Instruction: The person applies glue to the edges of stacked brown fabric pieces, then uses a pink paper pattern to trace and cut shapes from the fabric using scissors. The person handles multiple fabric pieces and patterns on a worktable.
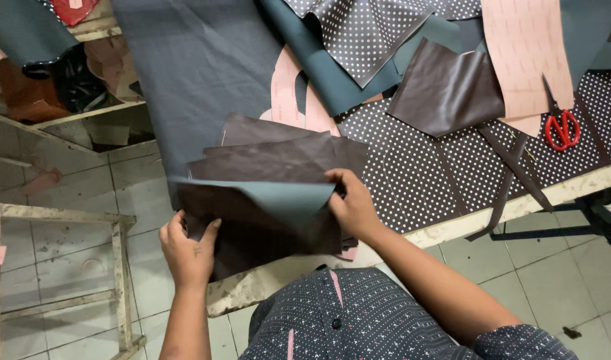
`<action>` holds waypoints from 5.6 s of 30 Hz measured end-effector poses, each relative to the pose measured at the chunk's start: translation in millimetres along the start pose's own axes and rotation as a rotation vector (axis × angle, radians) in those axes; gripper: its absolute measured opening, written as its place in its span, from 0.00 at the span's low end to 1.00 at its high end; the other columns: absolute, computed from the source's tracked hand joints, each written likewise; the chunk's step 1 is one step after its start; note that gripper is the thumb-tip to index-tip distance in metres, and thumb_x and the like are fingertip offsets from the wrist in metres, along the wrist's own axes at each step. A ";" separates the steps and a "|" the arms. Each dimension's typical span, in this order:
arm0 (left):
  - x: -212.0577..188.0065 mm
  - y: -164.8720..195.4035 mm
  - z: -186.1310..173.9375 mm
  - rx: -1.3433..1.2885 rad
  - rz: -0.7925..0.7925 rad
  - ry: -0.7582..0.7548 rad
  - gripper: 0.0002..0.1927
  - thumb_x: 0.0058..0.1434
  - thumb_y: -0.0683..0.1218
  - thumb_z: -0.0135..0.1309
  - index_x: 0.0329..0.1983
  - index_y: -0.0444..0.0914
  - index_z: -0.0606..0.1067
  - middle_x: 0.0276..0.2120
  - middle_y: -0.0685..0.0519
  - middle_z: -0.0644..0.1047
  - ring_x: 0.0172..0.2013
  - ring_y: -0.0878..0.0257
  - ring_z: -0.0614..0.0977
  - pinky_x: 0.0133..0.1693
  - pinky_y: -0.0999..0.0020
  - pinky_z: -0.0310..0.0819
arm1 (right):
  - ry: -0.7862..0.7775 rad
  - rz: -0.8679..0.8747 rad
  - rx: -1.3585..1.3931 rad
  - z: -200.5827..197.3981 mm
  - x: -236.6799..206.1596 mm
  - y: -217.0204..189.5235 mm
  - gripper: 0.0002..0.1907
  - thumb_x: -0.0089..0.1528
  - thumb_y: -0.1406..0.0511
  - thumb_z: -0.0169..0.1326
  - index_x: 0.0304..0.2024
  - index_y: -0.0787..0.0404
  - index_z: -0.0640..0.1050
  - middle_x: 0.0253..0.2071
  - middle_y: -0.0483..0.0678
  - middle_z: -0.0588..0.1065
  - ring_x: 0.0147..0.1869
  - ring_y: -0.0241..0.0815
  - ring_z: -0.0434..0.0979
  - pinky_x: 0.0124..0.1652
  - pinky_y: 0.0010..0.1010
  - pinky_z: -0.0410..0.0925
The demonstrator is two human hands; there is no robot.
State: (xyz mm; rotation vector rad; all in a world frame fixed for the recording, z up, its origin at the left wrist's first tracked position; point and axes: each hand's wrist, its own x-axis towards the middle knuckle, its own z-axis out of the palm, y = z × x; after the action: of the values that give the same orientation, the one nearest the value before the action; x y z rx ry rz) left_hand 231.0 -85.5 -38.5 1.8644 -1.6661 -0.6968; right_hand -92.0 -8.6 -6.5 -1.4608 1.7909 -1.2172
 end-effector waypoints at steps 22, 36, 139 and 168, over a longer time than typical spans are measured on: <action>-1.9 8.4 11.7 0.166 0.139 0.021 0.38 0.54 0.53 0.68 0.64 0.34 0.68 0.61 0.41 0.66 0.61 0.43 0.68 0.60 0.51 0.64 | -0.058 0.478 -0.133 12.5 20.2 17.5 0.27 0.52 0.60 0.66 0.49 0.64 0.73 0.43 0.56 0.79 0.47 0.51 0.81 0.48 0.39 0.72; -18.1 17.2 27.4 0.234 0.256 0.035 0.31 0.60 0.52 0.63 0.62 0.35 0.71 0.59 0.41 0.68 0.60 0.41 0.69 0.61 0.50 0.63 | 0.091 0.290 -0.245 4.5 7.8 23.4 0.26 0.53 0.65 0.66 0.51 0.62 0.70 0.49 0.58 0.70 0.50 0.55 0.74 0.49 0.41 0.69; -107.9 48.8 48.7 -0.471 -0.364 -0.044 0.16 0.65 0.46 0.60 0.45 0.27 0.77 0.35 0.42 0.81 0.34 0.56 0.79 0.39 0.60 0.76 | -0.356 0.233 -0.066 -77.7 5.8 98.7 0.23 0.58 0.62 0.59 0.54 0.66 0.75 0.44 0.52 0.80 0.46 0.42 0.80 0.47 0.32 0.71; -95.4 28.5 27.6 -0.748 -0.374 -0.294 0.18 0.59 0.44 0.59 0.51 0.32 0.74 0.43 0.49 0.82 0.41 0.62 0.82 0.44 0.66 0.77 | -0.113 0.574 0.477 -59.0 33.9 91.2 0.17 0.60 0.70 0.56 0.53 0.65 0.75 0.40 0.47 0.79 0.39 0.36 0.76 0.41 0.28 0.71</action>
State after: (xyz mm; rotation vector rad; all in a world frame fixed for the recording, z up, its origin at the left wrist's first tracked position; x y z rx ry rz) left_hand 181.8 5.4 -36.4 1.5531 -0.9747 -1.5589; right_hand -194.2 -21.1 -54.8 -0.6686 1.5443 -1.1186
